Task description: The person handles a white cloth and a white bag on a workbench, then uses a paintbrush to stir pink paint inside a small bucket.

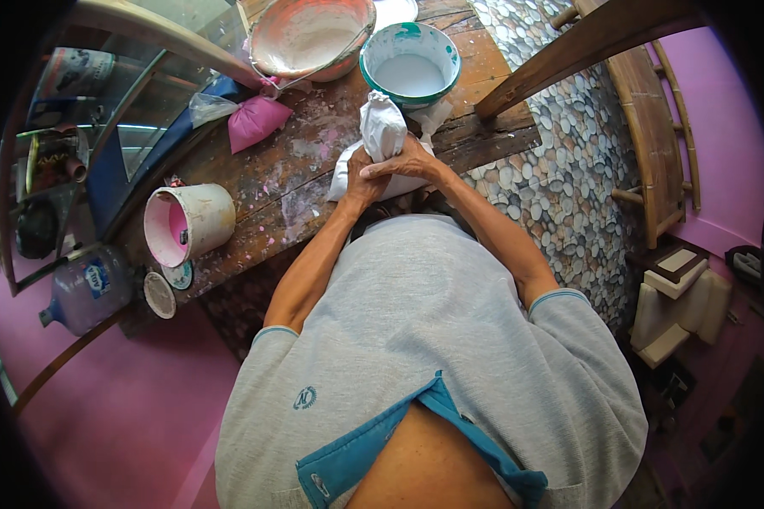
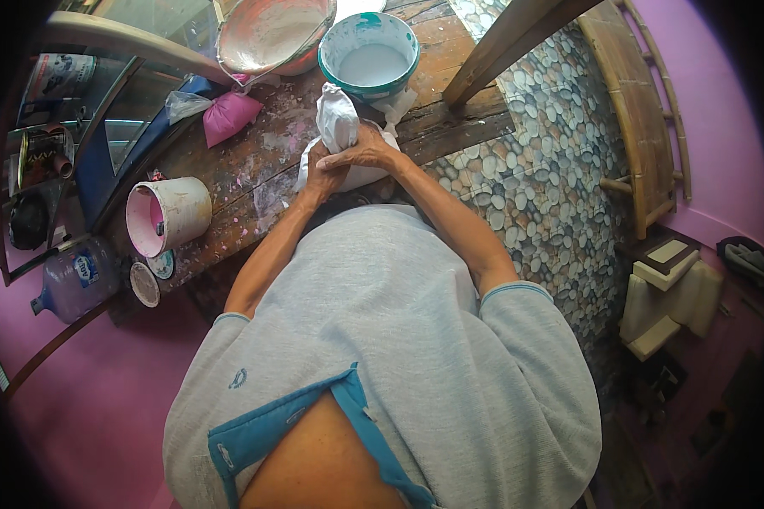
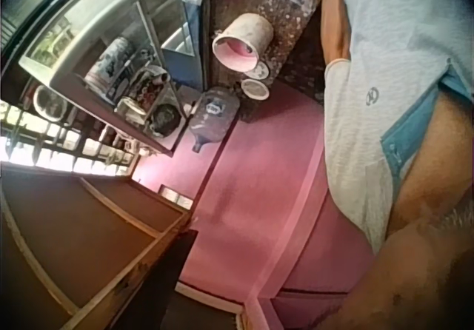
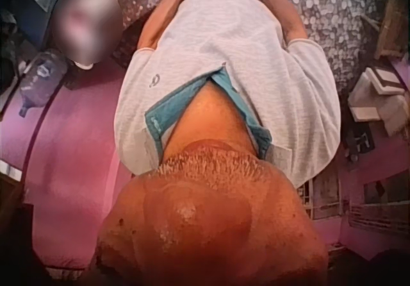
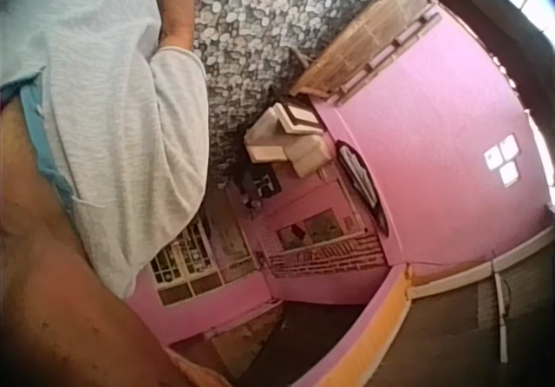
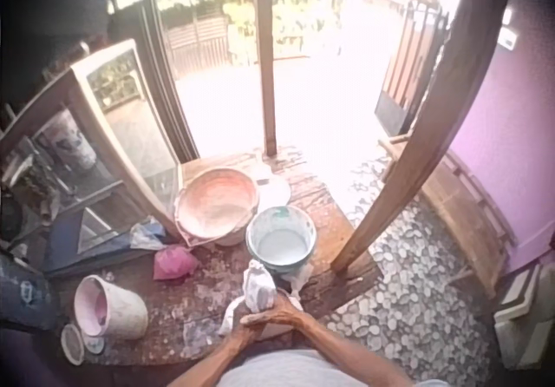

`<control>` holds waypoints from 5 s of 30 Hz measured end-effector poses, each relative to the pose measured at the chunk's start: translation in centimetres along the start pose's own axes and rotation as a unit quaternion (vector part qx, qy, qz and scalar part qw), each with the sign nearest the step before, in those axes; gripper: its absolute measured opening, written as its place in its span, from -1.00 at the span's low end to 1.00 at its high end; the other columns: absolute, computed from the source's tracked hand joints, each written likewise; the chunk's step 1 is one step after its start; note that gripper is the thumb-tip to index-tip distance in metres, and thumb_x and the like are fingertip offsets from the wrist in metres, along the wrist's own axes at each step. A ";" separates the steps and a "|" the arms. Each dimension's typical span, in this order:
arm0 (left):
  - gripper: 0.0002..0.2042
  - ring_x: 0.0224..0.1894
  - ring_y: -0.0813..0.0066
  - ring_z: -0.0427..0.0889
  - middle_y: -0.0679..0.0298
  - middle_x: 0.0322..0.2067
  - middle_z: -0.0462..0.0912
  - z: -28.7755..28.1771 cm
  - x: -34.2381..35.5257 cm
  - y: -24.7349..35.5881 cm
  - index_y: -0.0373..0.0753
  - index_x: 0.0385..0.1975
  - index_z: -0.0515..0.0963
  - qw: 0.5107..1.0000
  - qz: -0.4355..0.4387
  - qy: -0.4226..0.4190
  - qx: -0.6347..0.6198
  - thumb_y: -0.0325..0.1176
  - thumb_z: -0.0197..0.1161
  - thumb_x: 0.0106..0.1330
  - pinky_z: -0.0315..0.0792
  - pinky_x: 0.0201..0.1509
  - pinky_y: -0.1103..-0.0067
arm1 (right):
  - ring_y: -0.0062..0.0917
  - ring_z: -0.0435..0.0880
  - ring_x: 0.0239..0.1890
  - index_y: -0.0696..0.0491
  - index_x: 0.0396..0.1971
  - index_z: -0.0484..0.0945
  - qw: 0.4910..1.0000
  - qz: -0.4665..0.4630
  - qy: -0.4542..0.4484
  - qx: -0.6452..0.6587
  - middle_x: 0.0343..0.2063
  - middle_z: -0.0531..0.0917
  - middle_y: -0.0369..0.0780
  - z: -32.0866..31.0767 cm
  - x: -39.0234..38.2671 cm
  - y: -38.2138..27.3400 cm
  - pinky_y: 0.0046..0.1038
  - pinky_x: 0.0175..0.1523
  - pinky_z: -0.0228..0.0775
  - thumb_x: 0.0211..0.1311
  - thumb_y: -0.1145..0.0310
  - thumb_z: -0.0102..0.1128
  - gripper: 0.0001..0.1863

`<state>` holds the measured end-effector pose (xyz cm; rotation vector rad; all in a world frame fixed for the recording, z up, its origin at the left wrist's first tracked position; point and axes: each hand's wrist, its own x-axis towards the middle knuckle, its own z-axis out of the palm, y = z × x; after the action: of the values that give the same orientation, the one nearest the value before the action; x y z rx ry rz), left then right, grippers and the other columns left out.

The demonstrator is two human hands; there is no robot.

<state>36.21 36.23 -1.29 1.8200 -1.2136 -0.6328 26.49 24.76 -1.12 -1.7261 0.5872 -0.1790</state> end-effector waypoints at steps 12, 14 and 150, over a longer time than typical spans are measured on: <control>-0.35 0.14 -0.09 0.26 -0.20 0.07 0.23 -0.4 -2.5 2.2 -0.47 0.05 0.27 0.995 -0.047 0.047 0.080 -0.35 0.33 -0.07 0.23 0.19 0.27 | -0.42 0.54 -0.10 0.17 -0.10 0.48 0.985 0.046 0.053 0.156 -0.16 0.59 -0.12 0.4 -1.4 -2.0 -0.36 0.02 0.36 -0.04 -0.07 0.38 -0.34; -0.16 0.21 -0.03 0.23 -0.21 0.12 0.19 -1.6 -3.3 1.2 -0.53 0.13 0.16 0.984 -0.138 0.070 -0.091 -0.19 0.44 -0.10 0.16 0.29 0.33 | -0.43 0.55 -0.14 0.16 -0.14 0.50 0.989 0.043 0.057 0.133 -0.21 0.60 -0.14 0.6 -1.5 -2.1 -0.36 -0.02 0.37 -0.01 -0.06 0.37 -0.38; -0.56 -0.49 0.47 0.56 0.21 -0.48 0.61 -3.4 13.0 11.3 -0.44 -0.31 0.55 0.953 -0.294 -0.053 -0.049 -0.05 0.10 0.33 0.42 -0.39 0.56 | -0.49 0.44 -0.16 0.15 -0.13 0.43 0.903 0.123 -0.081 0.405 -0.21 0.51 -0.17 -2.6 3.1 -4.7 -0.44 -0.05 0.31 0.07 0.33 -0.01 -0.65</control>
<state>38.49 23.54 10.64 2.0862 -0.6736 -1.1116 29.42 21.64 3.38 -0.8394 0.5006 -0.0774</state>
